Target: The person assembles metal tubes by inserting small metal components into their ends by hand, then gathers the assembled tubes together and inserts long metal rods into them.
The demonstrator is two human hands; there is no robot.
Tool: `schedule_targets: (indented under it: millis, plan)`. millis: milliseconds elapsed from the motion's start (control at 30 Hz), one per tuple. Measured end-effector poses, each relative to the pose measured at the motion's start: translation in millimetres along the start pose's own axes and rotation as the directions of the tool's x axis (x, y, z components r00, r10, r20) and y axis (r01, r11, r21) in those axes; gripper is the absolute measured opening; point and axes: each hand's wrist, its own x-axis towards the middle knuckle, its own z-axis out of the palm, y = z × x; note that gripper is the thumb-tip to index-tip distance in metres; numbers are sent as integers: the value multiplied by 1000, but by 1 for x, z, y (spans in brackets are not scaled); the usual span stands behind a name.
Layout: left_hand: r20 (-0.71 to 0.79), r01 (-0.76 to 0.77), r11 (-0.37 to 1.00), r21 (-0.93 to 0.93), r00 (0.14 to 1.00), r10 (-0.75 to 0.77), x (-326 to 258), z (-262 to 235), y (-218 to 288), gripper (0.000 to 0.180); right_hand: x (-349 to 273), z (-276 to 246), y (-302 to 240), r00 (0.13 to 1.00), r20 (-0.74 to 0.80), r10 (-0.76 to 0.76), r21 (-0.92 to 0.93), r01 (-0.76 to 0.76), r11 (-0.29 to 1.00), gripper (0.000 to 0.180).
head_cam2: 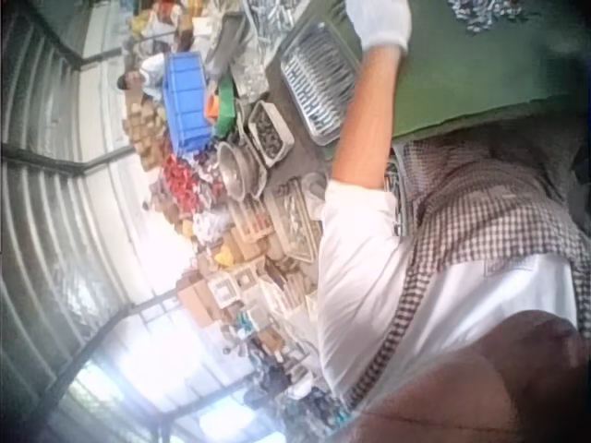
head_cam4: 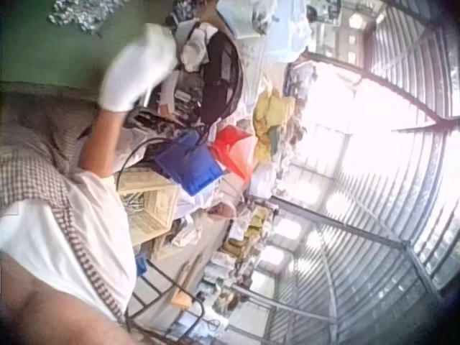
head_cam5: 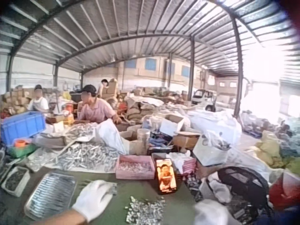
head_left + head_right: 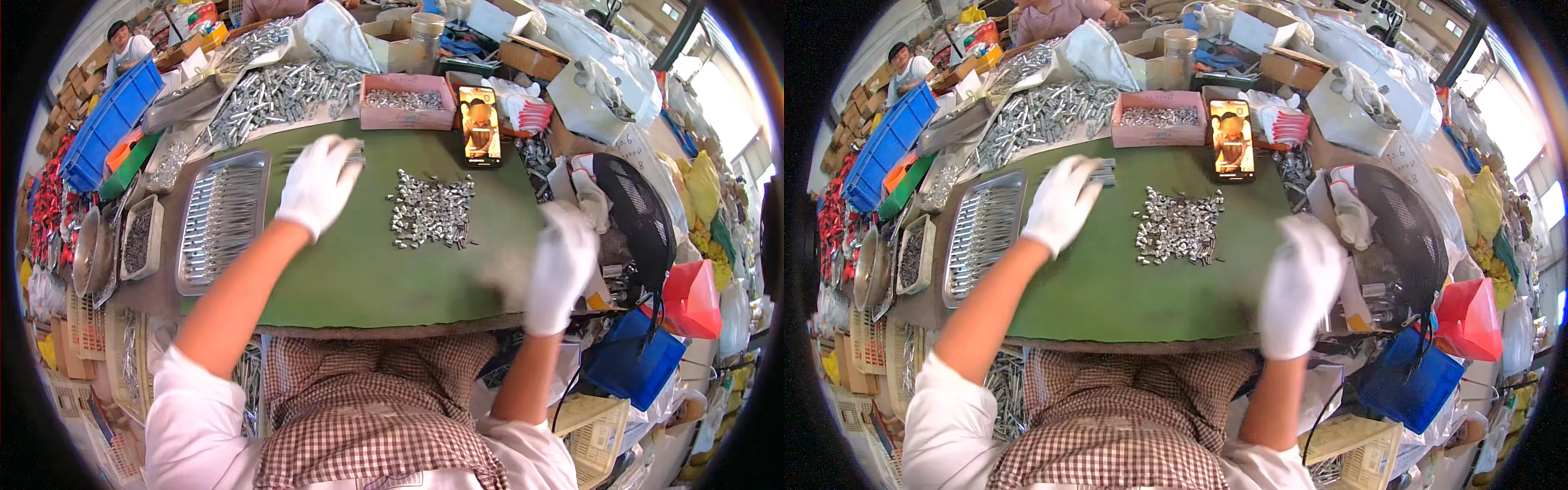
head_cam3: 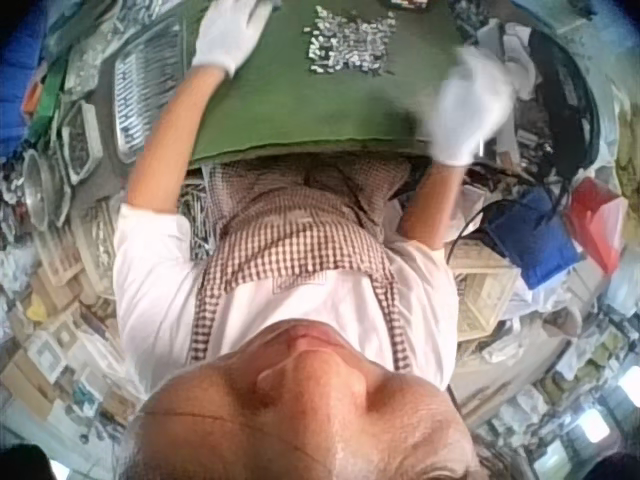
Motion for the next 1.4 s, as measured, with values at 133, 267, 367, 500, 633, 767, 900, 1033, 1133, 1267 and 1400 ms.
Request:
schedule_targets:
  millis: [133, 267, 367, 500, 633, 767, 900, 1033, 1133, 1267, 1400]
  plan:
    - [-22, 113, 980, 161, 994, -111, 44, 51, -52, 32, -57, 25, -49, 950, 264, 167, 319, -249, 914, 30]
    - [-26, 176, 927, 333, 984, -177, 44, 75, -52, 27, -78, 30, -41, 937, 286, 203, 202, -266, 943, 31]
    - [-27, 207, 911, 358, 977, -211, 31, 72, -40, 25, -79, 32, -42, 937, 288, 196, 176, -253, 951, 31]
    - [-16, 201, 924, 327, 978, -207, 1, 60, -14, 22, -79, 33, -42, 940, 287, 183, 156, -235, 959, 30]
    - [9, 155, 969, 194, 987, -160, -13, 48, -9, 21, -76, 31, -44, 941, 291, 175, 148, -225, 963, 29]
    - [-6, 75, 997, 32, 997, -75, -18, 31, -18, 18, -77, 31, -41, 934, 309, 181, 158, -238, 958, 30]
    - [225, -33, 999, 27, 974, 26, -33, 8, 0, 18, -78, 32, -41, 933, 312, 181, 135, -232, 963, 30]
    - [197, -76, 991, 106, 979, 54, -43, 5, 7, 19, -78, 31, -44, 940, 303, 157, 134, -205, 970, 30]
    - [170, -108, 987, 116, 982, 88, -49, 6, 10, 19, -80, 30, -42, 941, 299, 158, 152, -210, 966, 31]
    - [278, -26, 1000, 1, 960, 25, -64, -14, 17, 19, -76, 22, -43, 942, 291, 169, 239, -242, 940, 31]
    - [361, -51, 996, -74, 929, 75, -82, -36, 36, 24, -73, 13, -68, 824, 521, 223, 519, -513, 684, 32]
